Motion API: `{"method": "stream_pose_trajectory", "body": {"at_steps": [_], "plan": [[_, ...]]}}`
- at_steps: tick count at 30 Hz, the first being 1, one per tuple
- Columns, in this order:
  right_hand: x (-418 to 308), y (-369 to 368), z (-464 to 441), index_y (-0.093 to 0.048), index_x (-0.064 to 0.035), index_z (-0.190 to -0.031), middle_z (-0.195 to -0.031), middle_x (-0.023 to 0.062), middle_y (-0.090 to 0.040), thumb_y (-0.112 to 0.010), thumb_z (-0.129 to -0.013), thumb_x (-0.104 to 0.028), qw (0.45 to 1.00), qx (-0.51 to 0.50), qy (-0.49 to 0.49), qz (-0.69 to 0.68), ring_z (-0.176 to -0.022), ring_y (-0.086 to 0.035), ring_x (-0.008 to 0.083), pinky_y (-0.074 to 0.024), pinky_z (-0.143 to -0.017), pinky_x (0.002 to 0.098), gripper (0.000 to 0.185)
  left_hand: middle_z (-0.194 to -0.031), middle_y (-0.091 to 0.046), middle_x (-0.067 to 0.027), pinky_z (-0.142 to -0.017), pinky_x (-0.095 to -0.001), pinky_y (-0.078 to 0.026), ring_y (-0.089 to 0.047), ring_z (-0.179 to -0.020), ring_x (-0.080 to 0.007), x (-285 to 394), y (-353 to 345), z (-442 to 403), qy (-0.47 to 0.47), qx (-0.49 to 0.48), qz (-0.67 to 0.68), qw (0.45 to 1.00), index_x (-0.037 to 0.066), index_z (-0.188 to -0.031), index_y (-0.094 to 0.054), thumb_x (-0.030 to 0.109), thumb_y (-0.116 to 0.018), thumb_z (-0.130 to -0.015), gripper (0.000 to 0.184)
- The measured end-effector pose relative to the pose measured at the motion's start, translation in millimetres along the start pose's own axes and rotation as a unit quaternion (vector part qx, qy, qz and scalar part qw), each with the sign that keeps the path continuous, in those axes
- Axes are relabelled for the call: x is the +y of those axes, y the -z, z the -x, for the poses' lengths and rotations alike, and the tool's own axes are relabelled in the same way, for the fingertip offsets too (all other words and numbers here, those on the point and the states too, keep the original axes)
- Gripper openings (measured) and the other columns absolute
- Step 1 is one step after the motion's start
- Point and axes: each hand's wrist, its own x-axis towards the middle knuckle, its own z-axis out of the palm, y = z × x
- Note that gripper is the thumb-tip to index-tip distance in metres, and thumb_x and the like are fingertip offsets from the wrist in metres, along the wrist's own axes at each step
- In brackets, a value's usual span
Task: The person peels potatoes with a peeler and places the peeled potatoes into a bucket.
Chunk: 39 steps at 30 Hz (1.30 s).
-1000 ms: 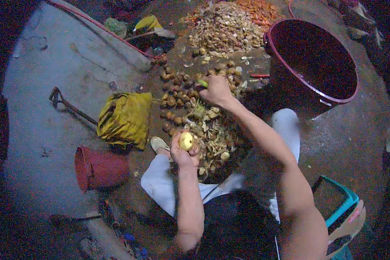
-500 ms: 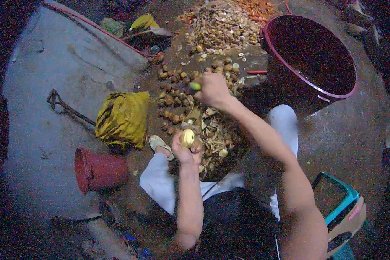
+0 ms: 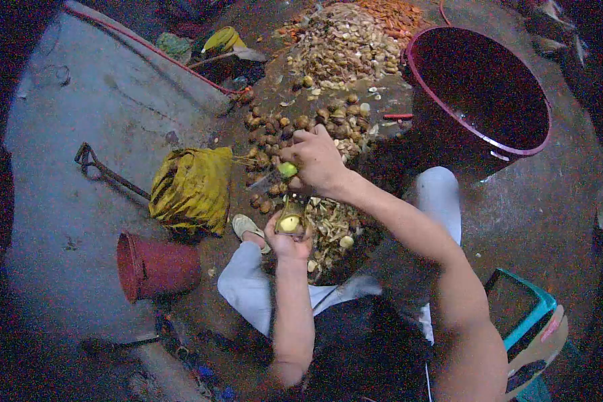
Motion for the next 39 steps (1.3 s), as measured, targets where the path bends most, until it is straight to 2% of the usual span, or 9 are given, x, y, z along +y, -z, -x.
{"method": "stream_pose_trajectory", "body": {"at_steps": [5, 9, 12, 16, 21, 23, 24, 34, 39], "plan": [[50, -14, -3, -0.069, -0.0134, -0.079, -0.078, 0.0076, -0.059, -0.079, -0.046, -0.021, 0.986, -0.063, -0.142, 0.056, -0.082, -0.056, 0.0308, -0.0415, -0.078, 0.0423, 0.035, -0.065, -0.056, -0.0058, -0.031, -0.0238, -0.027, -0.038, -0.036, -0.0116, -1, 12, -7, -0.047, -0.09, -0.055, 0.993, 0.005, -0.09, -0.058, 0.033, -0.039, -0.089, 0.033], [5, 4, 1, -0.07, -0.01, -0.083, -0.072, 0.0133, -0.06, -0.081, -0.049, -0.024, 0.998, -0.019, 0.04, 0.035, -0.07, -0.059, 0.0302, -0.0458, -0.066, 0.0417, 0.038, -0.08, -0.057, -0.0076, -0.039, -0.0253, -0.043, -0.057, -0.056, -0.0161, -15, 15, -16, -0.216, 0.088, -0.132, 0.963, 0.003, -0.096, -0.055, 0.023, -0.045, -0.088, 0.024], [40, -7, -11, -0.071, -0.013, -0.088, -0.077, 0.012, -0.063, -0.08, -0.054, -0.028, 0.968, -0.129, -0.21, 0.052, -0.077, -0.062, 0.0289, -0.0428, -0.072, 0.0414, 0.039, -0.095, -0.055, -0.0123, -0.055, -0.0304, -0.053, -0.06, -0.074, -0.0205, -26, 32, -21, -0.268, 0.057, -0.147, 0.95, -0.002, -0.099, -0.053, 0.02, -0.047, -0.088, 0.026], [2, 7, -2, -0.07, -0.0111, -0.084, -0.077, 0.0126, -0.065, -0.077, -0.061, -0.032, 0.99, -0.097, -0.002, 0.099, -0.079, -0.063, 0.0317, -0.0463, -0.068, 0.0449, 0.032, -0.105, -0.051, -0.0172, -0.084, -0.0368, -0.05, -0.056, -0.093, -0.0255, -33, 53, -37, -0.565, -0.044, -0.402, 0.719, -0.007, -0.111, -0.044, 0.004, -0.042, -0.093, 0.022], [60, -3, -7, -0.066, -0.0065, -0.083, -0.077, 0.0159, -0.065, -0.077, -0.063, -0.034, 0.969, -0.112, -0.181, 0.127, -0.079, -0.064, 0.0341, -0.0471, -0.072, 0.0464, 0.035, -0.093, -0.056, -0.0162, -0.063, -0.0316, -0.052, -0.057, -0.074, -0.0193, -21, 39, -29, -0.493, -0.048, -0.308, 0.812, -0.003, -0.105, -0.048, 0.012, -0.04, -0.095, 0.02], [55, -2, -9, -0.064, -0.0041, -0.079, -0.075, 0.0176, -0.065, -0.076, -0.065, -0.034, 0.965, -0.116, -0.19, 0.136, -0.077, -0.064, 0.0355, -0.0476, -0.073, 0.0456, 0.035, -0.077, -0.058, -0.0134, -0.04, -0.0254, -0.04, -0.046, -0.046, -0.0135, 4, 20, -3, -0.148, -0.147, -0.115, 0.971, 0.002, -0.098, -0.053, 0.025, -0.038, -0.093, 0.028], [54, -5, -9, -0.065, -0.0038, -0.078, -0.075, 0.0182, -0.065, -0.075, -0.066, -0.033, 0.97, -0.096, -0.184, 0.129, -0.078, -0.064, 0.0355, -0.0493, -0.073, 0.0451, 0.033, -0.069, -0.059, -0.0124, -0.032, -0.0231, -0.026, -0.031, -0.033, -0.0107, 3, -1, 3, -0.122, -0.021, -0.092, 0.988, 0.004, -0.094, -0.056, 0.03, -0.038, -0.091, 0.032], [83, -17, 7, -0.065, 0.0022, -0.078, -0.076, 0.0209, -0.065, -0.075, -0.065, -0.032, 0.972, -0.053, -0.198, 0.118, -0.075, -0.065, 0.0364, -0.0527, -0.071, 0.0445, 0.038, -0.078, -0.062, -0.0117, -0.037, -0.0242, -0.029, -0.039, -0.041, -0.0114, 10, 5, 0, -0.042, -0.185, 0.059, 0.98, 0.003, -0.102, -0.057, 0.035, -0.047, -0.092, 0.035], [81, -8, 3, -0.063, 0.0041, -0.079, -0.077, 0.0233, -0.064, -0.077, -0.065, -0.031, 0.963, -0.099, -0.232, 0.1, -0.076, -0.065, 0.037, -0.053, -0.071, 0.0445, 0.04, -0.08, -0.06, -0.0086, -0.05, -0.0272, -0.032, -0.041, -0.053, -0.0121, 4, 4, -12, 0.011, -0.012, 0.092, 0.996, 0.007, -0.101, -0.057, 0.044, -0.044, -0.094, 0.04]]}}
